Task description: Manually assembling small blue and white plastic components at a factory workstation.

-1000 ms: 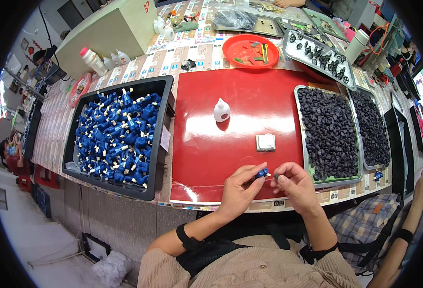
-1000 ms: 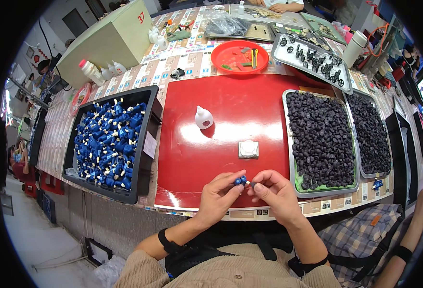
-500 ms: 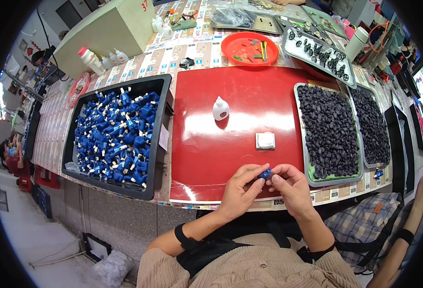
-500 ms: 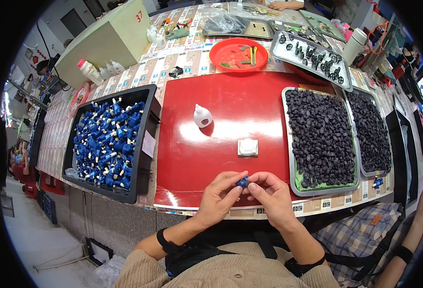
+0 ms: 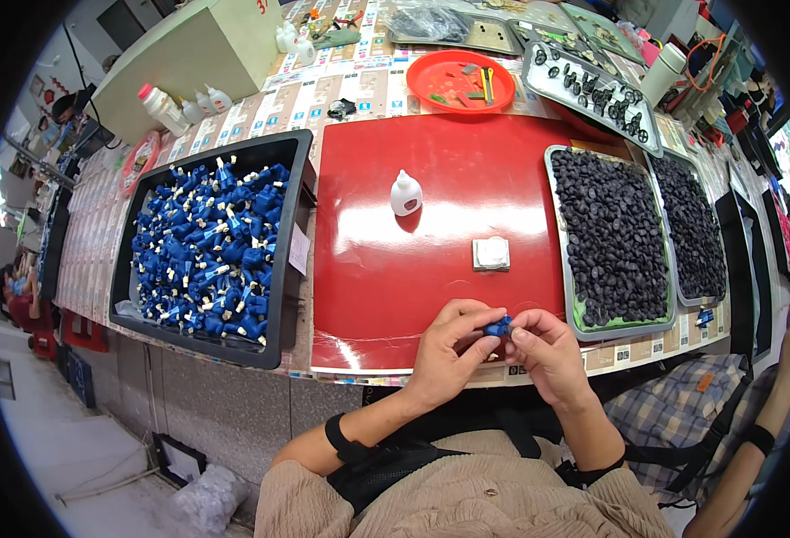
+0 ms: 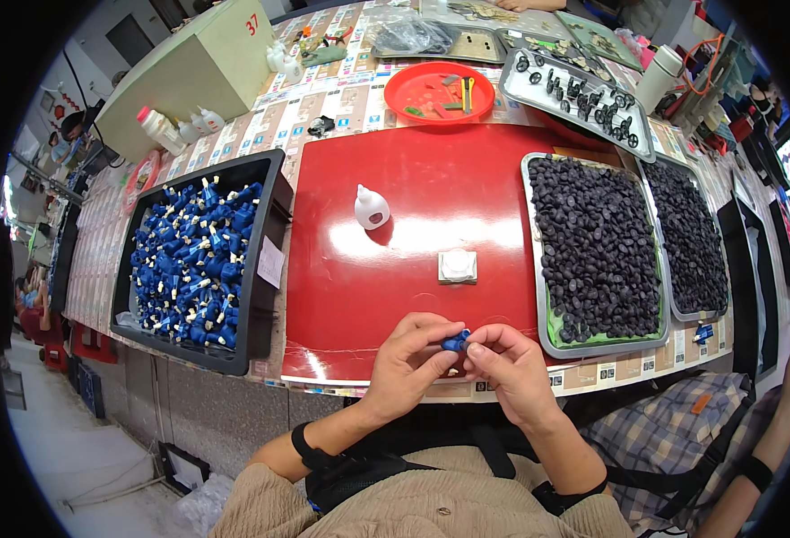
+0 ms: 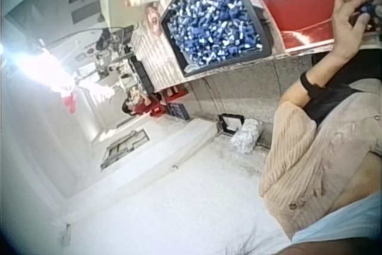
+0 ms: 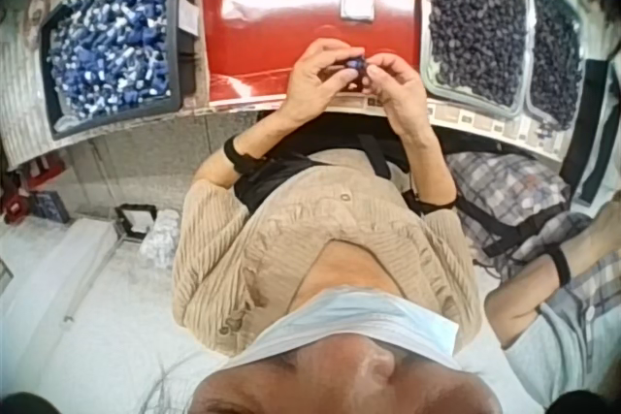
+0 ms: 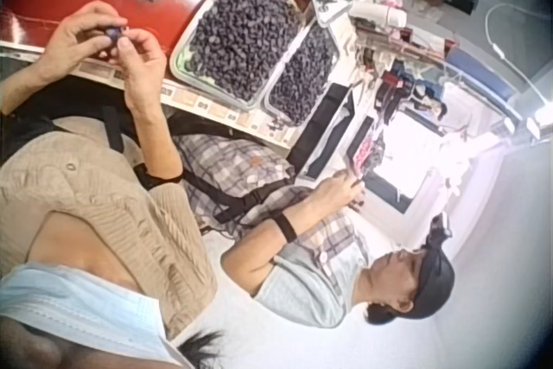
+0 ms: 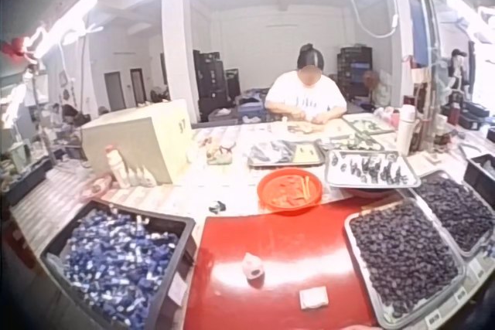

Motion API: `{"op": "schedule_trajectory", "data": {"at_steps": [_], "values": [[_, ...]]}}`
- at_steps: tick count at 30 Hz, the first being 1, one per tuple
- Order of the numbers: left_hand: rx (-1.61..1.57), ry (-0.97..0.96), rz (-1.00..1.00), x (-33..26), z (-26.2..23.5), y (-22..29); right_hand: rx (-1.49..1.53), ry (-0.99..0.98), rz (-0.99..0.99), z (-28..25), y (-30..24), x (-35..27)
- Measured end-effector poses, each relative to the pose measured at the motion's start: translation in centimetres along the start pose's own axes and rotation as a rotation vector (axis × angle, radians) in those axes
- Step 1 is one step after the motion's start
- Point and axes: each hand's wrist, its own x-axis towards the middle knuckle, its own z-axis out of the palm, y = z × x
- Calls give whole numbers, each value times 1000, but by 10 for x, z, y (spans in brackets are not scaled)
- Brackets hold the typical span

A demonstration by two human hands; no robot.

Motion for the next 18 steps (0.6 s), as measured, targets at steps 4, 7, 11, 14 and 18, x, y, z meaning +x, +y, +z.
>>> {"op": "schedule_trajectory", "data": {"at_steps": [4,7,11,14,18], "values": [[23,-18,-5,0,1,1,23,4,52,-1,-5,-1],[35,-13,6,-1,0,-1,29,-12,68,0,-7,-1],[23,-9,20,-1,0,-3,12,-31,71,1,-10,-1],[12,-2,6,-1,1,-2,-2,-47,58,-4,-15,1],[30,24,9,-1,0,-1,-54,49,-59,3,-36,19]]}}
